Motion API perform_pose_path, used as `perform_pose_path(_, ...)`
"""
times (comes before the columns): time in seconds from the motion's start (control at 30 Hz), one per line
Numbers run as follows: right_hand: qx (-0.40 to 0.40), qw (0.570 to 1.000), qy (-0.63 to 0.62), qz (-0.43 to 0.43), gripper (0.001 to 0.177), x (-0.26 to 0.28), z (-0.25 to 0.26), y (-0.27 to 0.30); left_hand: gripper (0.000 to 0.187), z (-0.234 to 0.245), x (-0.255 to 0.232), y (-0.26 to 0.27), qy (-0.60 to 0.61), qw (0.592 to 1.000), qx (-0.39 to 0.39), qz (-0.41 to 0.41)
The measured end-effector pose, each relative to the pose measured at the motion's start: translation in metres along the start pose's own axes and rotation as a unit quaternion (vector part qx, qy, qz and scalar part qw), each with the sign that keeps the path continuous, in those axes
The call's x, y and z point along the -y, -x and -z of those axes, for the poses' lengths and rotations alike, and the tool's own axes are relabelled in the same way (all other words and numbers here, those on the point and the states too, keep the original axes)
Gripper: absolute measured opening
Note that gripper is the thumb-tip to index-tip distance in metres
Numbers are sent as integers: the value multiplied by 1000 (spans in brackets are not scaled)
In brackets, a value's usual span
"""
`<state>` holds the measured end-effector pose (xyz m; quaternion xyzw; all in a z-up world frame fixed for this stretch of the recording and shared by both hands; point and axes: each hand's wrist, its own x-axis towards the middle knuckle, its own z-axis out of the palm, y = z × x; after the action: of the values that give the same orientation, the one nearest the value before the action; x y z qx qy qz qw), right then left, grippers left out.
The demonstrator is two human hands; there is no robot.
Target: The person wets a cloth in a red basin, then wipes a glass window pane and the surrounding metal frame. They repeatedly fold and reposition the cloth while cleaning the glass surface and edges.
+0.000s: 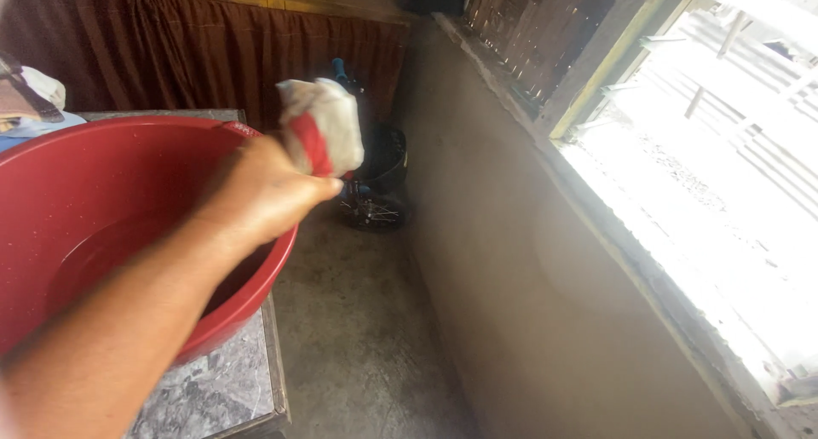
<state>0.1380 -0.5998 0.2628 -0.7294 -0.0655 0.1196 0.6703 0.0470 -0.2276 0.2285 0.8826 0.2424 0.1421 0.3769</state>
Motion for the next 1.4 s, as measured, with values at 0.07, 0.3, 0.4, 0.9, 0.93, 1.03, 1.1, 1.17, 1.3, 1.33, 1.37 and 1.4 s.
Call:
perform_pose_path(0.07,-4,1000,4,-7,51,0,-1,4,49,-19,-18,5,19,999,28,-22)
perform_pose_path(0.3,-28,999,12,-15,54,-6,33,26,47,-105,-86,51,201,934,291,-39)
perform_pose_path(0.4,-52,998,13,-25,55,-5,55,43,50,-139,-120,63,229,890,391,-42)
perform_pose_path(0.9,-351,914,203,5,44,-3,156,90,41,-260,-265,59,227,783,507,-278)
perform_pose_path(0.93,-394,890,229,-4,45,-8,166,99,38,-264,-278,59,201,803,454,-328)
perform_pose_path(1.03,-429,876,187,116,39,-13,203,127,35,-280,-309,54,187,825,392,-361)
perform_pose_path(1.1,-475,860,79,166,34,-20,228,156,32,-298,-322,46,225,824,389,-344)
perform_pose_path(1.17,-569,805,-69,153,29,-19,262,178,29,-319,-330,39,254,817,388,-343)
perform_pose_path(1.3,-477,827,-231,186,28,-17,311,188,26,-348,-361,28,236,814,353,-397)
perform_pose_path(1.33,-418,830,-290,228,28,-13,316,191,26,-349,-363,29,227,816,338,-411)
perform_pose_path(1.37,-355,826,-346,268,29,-10,317,193,27,-348,-364,28,192,831,356,-383)
perform_pose_path(1.4,-402,795,-365,270,30,-6,318,194,29,-344,-369,25,159,842,371,-357)
